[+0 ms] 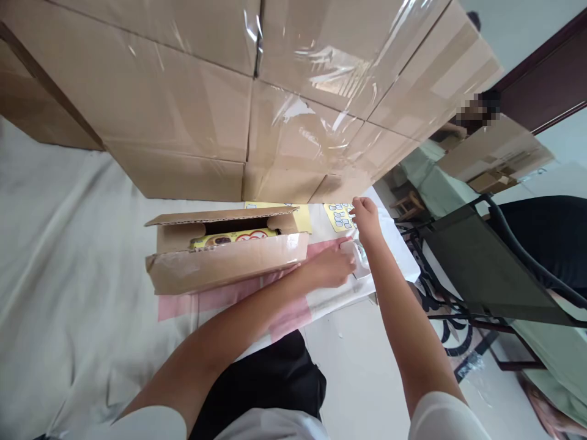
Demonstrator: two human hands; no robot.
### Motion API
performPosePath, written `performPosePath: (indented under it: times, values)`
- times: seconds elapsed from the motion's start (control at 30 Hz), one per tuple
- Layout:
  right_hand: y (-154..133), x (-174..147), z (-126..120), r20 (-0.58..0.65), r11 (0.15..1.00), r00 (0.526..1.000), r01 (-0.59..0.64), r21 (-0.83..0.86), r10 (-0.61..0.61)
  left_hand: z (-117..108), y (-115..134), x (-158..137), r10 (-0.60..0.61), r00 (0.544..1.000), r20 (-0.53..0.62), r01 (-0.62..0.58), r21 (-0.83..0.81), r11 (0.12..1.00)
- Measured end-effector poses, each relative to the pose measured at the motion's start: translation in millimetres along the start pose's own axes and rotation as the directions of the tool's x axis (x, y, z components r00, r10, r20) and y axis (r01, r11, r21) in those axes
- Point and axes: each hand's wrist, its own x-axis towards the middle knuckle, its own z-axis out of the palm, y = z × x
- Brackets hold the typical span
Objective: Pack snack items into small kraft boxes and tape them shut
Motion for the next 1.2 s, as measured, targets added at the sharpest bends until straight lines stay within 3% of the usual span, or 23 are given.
performPosePath:
  times: [0.13,0.23,0.3,0.37,0.43,0.5,0.63,0.7,0.8,0.87,0.93,1.07,1.1,1.2]
  values:
    - [-31,-52,-14,0.129,0.956,0.981,0.105,0.273,-0.144,-51,51,-13,0.001,0.997,0.08,-0.006,0.052,0.999]
    - [-58,-89,-17,0.259,0.921,0.943,0.101,0.376,-0.209,-106,79,-50,0.058,0.998,-0.007,-0.058,0.094,0.994]
    - [-73,-110,-16,0.329,0.901,0.915,0.077,0.426,-0.233,-142,85,-86,0.084,0.989,-0.121,-0.063,0.164,0.984]
    - [-82,-129,-11,0.358,0.868,0.887,0.087,0.489,-0.291,-172,81,-123,0.046,0.969,-0.242,0.004,0.2,0.98]
    - [-87,-144,-6,0.371,0.827,0.852,0.12,0.55,-0.37,-195,73,-155,-0.048,0.945,-0.323,0.119,0.203,0.972]
    - [-91,-158,0,0.394,0.803,0.814,0.14,0.579,-0.427,-211,63,-178,-0.2,0.887,-0.416,0.288,0.16,0.944]
    - [-101,-181,9,0.419,0.792,0.776,0.163,0.589,-0.472,-224,47,-196,-0.432,0.761,-0.485,0.504,0.021,0.864]
    - [-107,-190,13,0.42,0.796,0.778,0.163,0.583,-0.467,-222,39,-198,-0.468,0.766,-0.442,0.536,0.036,0.843]
    - [-112,-196,18,0.426,0.804,0.782,0.154,0.575,-0.455,-215,27,-199,-0.49,0.827,-0.276,0.539,0.143,0.83]
    - [-112,-196,20,0.447,0.817,0.777,0.145,0.558,-0.443,-211,19,-201,-0.498,0.844,-0.2,0.53,0.17,0.831]
    - [-112,-195,20,0.505,0.847,0.752,0.13,0.516,-0.424,-208,12,-203,-0.512,0.843,-0.166,0.534,0.144,0.833]
    - [-114,-191,19,0.686,0.903,0.628,0.067,0.424,-0.368,-206,-2,-206,-0.554,0.817,-0.16,0.572,0.108,0.813]
    - [-116,-190,19,0.703,0.907,0.613,0.051,0.419,-0.36,-205,-5,-207,-0.565,0.809,-0.162,0.583,0.101,0.806]
    - [-121,-184,22,0.698,0.905,0.625,0.03,0.424,-0.348,-205,-12,-207,-0.582,0.805,-0.12,0.59,0.053,0.806]
